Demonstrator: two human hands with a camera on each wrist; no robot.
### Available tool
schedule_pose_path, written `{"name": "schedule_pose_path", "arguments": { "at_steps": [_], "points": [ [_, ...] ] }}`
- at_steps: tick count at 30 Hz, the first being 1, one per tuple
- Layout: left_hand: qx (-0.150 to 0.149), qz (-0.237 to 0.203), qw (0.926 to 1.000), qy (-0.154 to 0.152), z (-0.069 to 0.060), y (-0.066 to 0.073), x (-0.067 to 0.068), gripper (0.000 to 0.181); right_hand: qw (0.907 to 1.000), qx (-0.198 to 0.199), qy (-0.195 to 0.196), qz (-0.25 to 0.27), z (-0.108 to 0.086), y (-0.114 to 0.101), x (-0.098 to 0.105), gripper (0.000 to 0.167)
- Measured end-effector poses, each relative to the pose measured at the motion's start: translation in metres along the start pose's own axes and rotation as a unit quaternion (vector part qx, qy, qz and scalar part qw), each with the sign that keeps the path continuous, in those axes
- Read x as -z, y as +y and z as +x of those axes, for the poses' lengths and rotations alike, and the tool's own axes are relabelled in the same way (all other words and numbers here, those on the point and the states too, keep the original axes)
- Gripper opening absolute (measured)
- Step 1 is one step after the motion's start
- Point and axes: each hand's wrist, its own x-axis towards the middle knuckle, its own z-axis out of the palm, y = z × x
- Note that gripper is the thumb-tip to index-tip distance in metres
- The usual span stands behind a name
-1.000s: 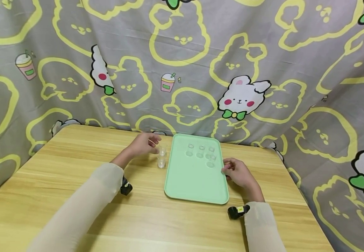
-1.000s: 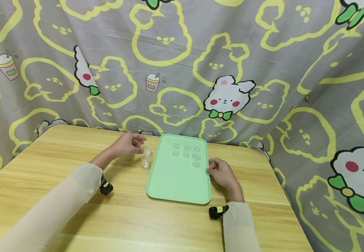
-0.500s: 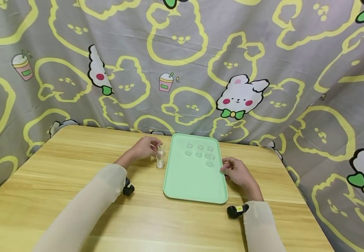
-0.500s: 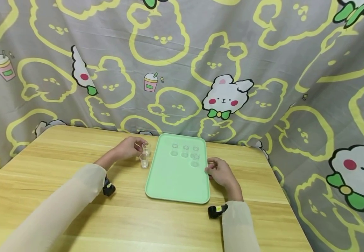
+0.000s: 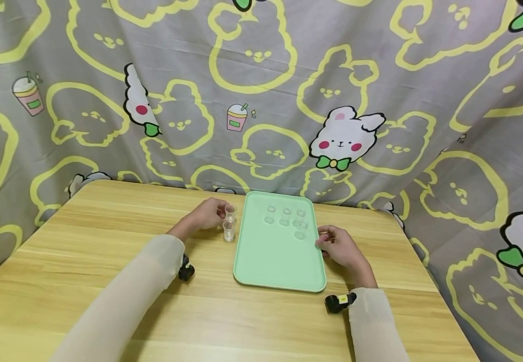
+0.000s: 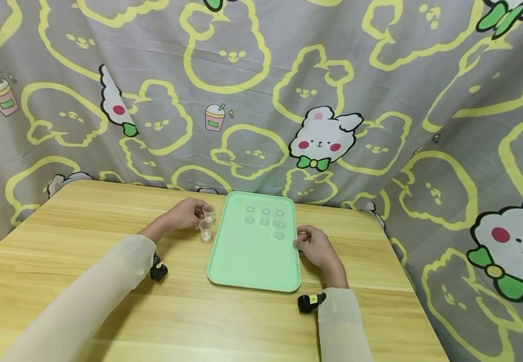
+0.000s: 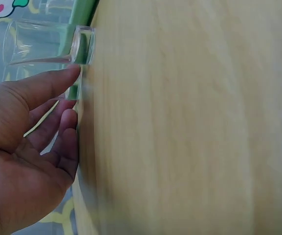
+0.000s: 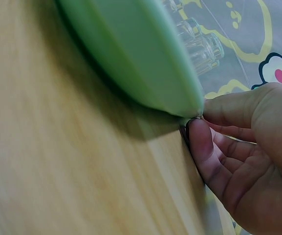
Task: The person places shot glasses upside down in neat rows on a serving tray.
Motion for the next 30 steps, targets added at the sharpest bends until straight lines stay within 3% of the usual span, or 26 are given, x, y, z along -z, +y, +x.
{"name": "schedule_pose_path", "arguments": {
  "at_steps": [8,23,30],
  "points": [
    [0.009,0.009,0.9999,-0.008,0.0030,-0.0012,-0.0015,0.041,1.0000,0.001,-0.001,0.003,0.0001,0.0000,0.0007,0.040],
    [0.013,0.013,0.9998,0.003,0.0039,-0.0025,0.0000,0.034,0.9999,-0.009,0.000,0.008,0.0008,-0.0005,0.0001,0.040],
    [0.011,-0.024,0.9996,0.014,0.0049,-0.0033,0.0056,0.037,0.9999,-0.008,0.002,0.008,-0.0002,-0.0026,0.0003,0.039]
  ]
}}
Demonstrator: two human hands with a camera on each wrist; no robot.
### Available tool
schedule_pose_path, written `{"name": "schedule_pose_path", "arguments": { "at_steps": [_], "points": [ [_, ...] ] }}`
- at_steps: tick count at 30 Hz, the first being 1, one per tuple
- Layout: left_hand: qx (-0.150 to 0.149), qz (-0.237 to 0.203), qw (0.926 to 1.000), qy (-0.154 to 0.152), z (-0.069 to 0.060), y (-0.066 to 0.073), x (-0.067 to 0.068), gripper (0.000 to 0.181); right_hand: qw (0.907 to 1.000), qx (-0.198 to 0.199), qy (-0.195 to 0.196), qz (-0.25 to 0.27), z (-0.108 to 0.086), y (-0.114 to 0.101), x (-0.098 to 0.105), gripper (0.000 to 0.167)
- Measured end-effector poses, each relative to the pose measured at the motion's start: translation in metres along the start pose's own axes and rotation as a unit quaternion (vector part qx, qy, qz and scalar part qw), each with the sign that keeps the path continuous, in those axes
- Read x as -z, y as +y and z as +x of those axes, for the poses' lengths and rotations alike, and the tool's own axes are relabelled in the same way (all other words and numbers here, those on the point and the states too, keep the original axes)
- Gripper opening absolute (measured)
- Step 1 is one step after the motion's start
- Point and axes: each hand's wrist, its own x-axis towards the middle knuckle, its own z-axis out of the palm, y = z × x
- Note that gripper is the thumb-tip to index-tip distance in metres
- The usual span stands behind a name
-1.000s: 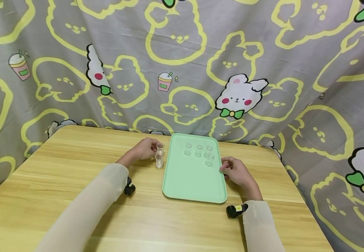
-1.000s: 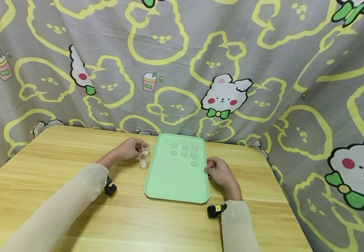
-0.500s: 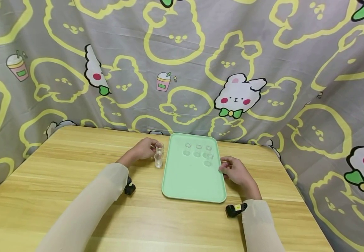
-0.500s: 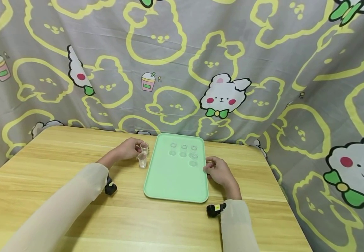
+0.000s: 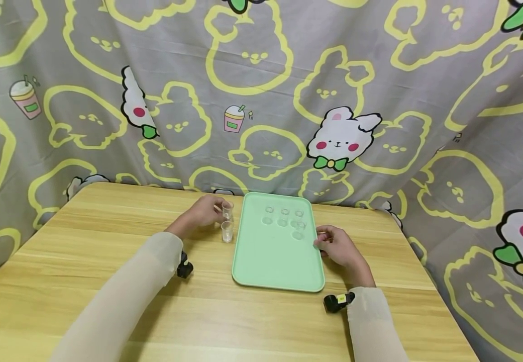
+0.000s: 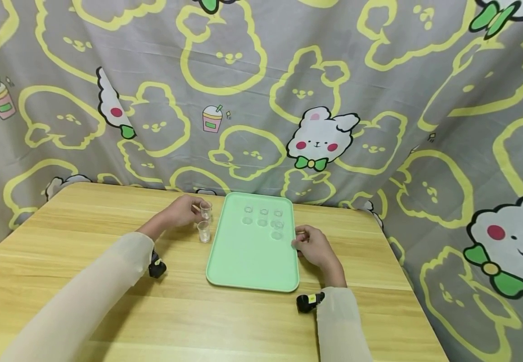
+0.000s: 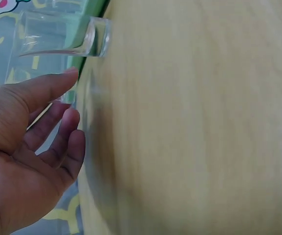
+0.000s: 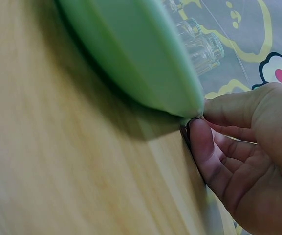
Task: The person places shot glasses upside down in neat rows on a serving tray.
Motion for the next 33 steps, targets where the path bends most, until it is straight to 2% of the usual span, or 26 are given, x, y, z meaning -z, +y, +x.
{"name": "schedule_pose_path", "arguments": {
  "at_steps": [5,9,14,18,21,26,33],
  "points": [
    [0.005,-0.017,0.9997,0.014,-0.002,0.005,0.009,0.039,1.0000,-0.001,0.000,0.001,0.000,0.000,0.000,0.040],
    [-0.008,0.000,0.9995,0.030,-0.002,0.009,0.017,0.037,1.0000,0.001,-0.001,0.000,0.000,0.001,0.000,0.040],
    [-0.023,0.000,0.9987,0.045,-0.001,0.014,0.025,0.039,1.0000,0.002,-0.001,0.000,0.001,0.002,0.000,0.040],
    [-0.037,0.017,0.9973,0.060,-0.002,0.020,0.032,0.028,1.0000,0.004,-0.003,-0.001,0.001,0.003,0.000,0.040],
    [-0.045,0.026,0.9961,0.072,-0.005,0.026,0.035,0.028,1.0000,0.005,-0.004,-0.003,0.001,0.003,0.001,0.041],
    [-0.046,0.011,0.9955,0.082,-0.007,0.038,0.037,0.040,1.0000,0.005,-0.004,-0.005,0.001,0.002,0.001,0.041],
    [-0.070,-0.006,0.9939,0.086,-0.006,0.046,0.035,0.039,1.0000,0.001,-0.007,-0.005,0.000,0.001,0.001,0.041]
  ]
}}
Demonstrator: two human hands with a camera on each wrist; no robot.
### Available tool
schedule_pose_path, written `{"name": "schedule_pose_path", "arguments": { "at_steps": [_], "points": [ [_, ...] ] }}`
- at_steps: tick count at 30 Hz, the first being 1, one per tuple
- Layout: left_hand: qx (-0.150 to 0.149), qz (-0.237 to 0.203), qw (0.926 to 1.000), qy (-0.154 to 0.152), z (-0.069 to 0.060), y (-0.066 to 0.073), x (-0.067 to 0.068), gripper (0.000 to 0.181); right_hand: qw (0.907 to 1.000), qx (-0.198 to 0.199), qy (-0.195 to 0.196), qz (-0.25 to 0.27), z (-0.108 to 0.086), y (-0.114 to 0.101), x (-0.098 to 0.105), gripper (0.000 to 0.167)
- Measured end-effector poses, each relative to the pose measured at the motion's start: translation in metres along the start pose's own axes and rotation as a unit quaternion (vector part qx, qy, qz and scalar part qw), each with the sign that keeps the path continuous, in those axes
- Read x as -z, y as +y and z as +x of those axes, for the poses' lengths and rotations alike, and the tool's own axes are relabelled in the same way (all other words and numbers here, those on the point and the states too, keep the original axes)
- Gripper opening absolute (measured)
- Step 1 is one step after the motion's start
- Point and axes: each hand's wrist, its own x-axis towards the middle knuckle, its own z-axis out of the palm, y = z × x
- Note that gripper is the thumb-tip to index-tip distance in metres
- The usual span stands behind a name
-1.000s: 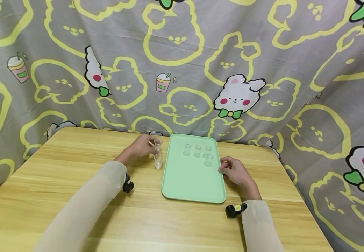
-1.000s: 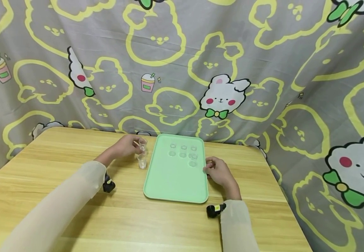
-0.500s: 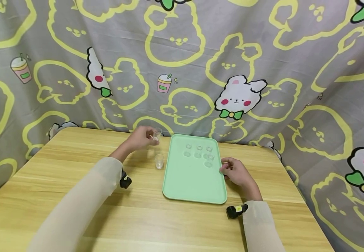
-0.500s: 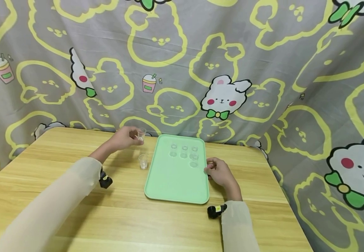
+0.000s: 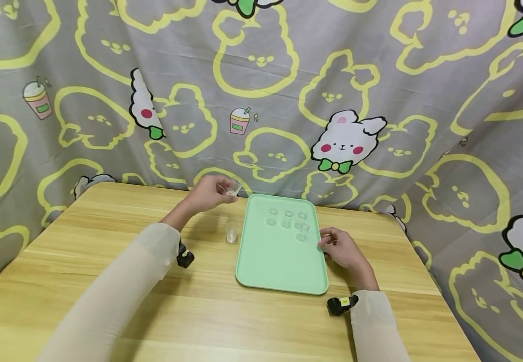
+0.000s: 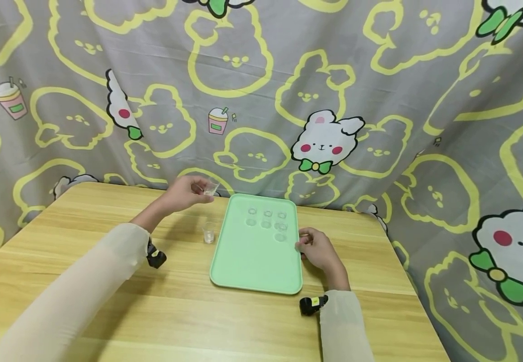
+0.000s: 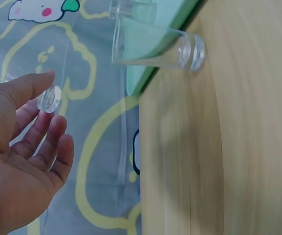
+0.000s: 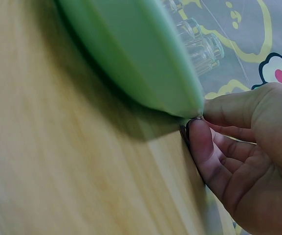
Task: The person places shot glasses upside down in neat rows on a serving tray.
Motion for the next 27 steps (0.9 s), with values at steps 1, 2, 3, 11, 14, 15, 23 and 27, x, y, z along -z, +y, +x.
{"name": "schedule_pose_path", "arguments": {
  "at_steps": [1,2,3,11,14,15,23,27],
  "points": [
    [-0.003,0.001,1.0000,0.001,0.000,0.001,-0.001,0.039,1.0000,-0.001,0.000,0.001,0.000,0.000,0.000,0.041],
    [-0.004,0.002,1.0000,0.002,0.000,0.003,-0.002,0.039,1.0000,-0.001,0.001,0.001,0.000,0.001,0.000,0.041],
    [-0.006,0.003,1.0000,0.003,0.001,0.004,-0.004,0.039,1.0000,-0.001,0.001,0.002,0.000,0.001,0.000,0.041],
    [-0.008,0.002,0.9999,-0.014,0.005,0.016,-0.015,0.040,1.0000,-0.004,0.002,0.005,-0.001,0.002,0.000,0.042],
    [-0.011,0.001,0.9998,-0.019,0.007,0.019,-0.018,0.041,1.0000,-0.005,0.002,0.007,0.000,0.002,0.000,0.042],
    [-0.013,-0.001,0.9997,-0.021,0.008,0.020,-0.019,0.041,1.0000,-0.005,0.002,0.007,0.000,0.002,0.000,0.041],
    [-0.026,-0.021,0.9988,-0.037,0.011,0.030,-0.031,0.041,1.0000,-0.004,0.005,0.008,0.002,0.003,0.000,0.040],
    [-0.028,-0.031,0.9982,-0.042,0.012,0.033,-0.038,0.039,1.0000,0.000,0.004,0.004,0.002,0.003,0.000,0.040]
  ]
}}
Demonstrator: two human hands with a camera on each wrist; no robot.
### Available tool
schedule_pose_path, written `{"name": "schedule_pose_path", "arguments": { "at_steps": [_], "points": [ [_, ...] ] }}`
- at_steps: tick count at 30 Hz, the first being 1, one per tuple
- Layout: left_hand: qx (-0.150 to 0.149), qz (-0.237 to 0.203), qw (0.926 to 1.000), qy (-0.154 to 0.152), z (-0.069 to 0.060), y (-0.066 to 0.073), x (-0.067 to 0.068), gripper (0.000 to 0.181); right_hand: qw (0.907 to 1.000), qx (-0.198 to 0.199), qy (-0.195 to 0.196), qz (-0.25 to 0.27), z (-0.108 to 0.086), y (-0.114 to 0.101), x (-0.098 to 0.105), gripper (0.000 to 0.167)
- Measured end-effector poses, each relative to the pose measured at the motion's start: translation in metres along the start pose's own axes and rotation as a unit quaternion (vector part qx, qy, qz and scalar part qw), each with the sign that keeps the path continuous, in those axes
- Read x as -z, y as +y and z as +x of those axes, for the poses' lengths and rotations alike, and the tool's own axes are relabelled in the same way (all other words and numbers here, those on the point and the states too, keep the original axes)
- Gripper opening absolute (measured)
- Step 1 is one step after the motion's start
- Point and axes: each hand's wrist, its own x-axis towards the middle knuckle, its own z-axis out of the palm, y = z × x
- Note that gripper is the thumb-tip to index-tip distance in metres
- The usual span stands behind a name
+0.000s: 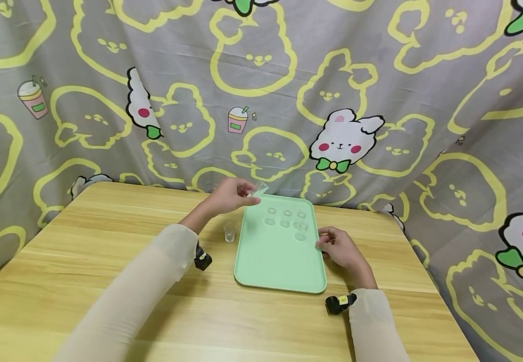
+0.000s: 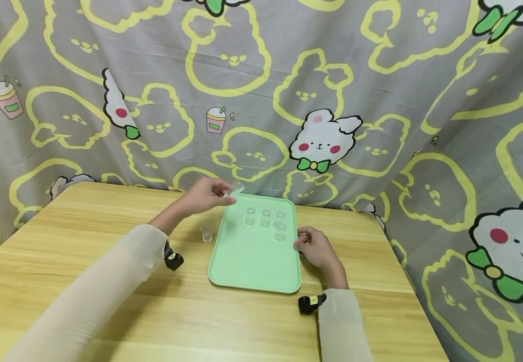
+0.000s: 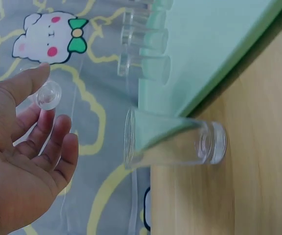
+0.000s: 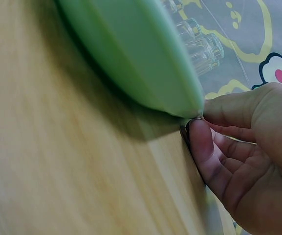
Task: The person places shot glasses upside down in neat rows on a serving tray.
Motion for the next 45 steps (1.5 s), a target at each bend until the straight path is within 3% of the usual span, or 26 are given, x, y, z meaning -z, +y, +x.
{"name": "schedule_pose_path", "arguments": {
  "at_steps": [19,33,45],
  "points": [
    [-0.023,-0.011,0.9993,-0.027,0.010,0.012,-0.040,0.038,1.0000,-0.005,0.002,0.000,-0.002,-0.004,-0.001,0.039],
    [0.006,-0.038,0.9992,-0.007,0.012,0.018,-0.057,0.035,1.0000,-0.004,0.004,0.000,-0.002,-0.005,-0.001,0.040],
    [-0.005,-0.056,0.9984,0.009,0.013,0.021,-0.068,0.029,1.0000,-0.004,0.004,0.000,-0.002,-0.005,-0.001,0.039]
  ]
}}
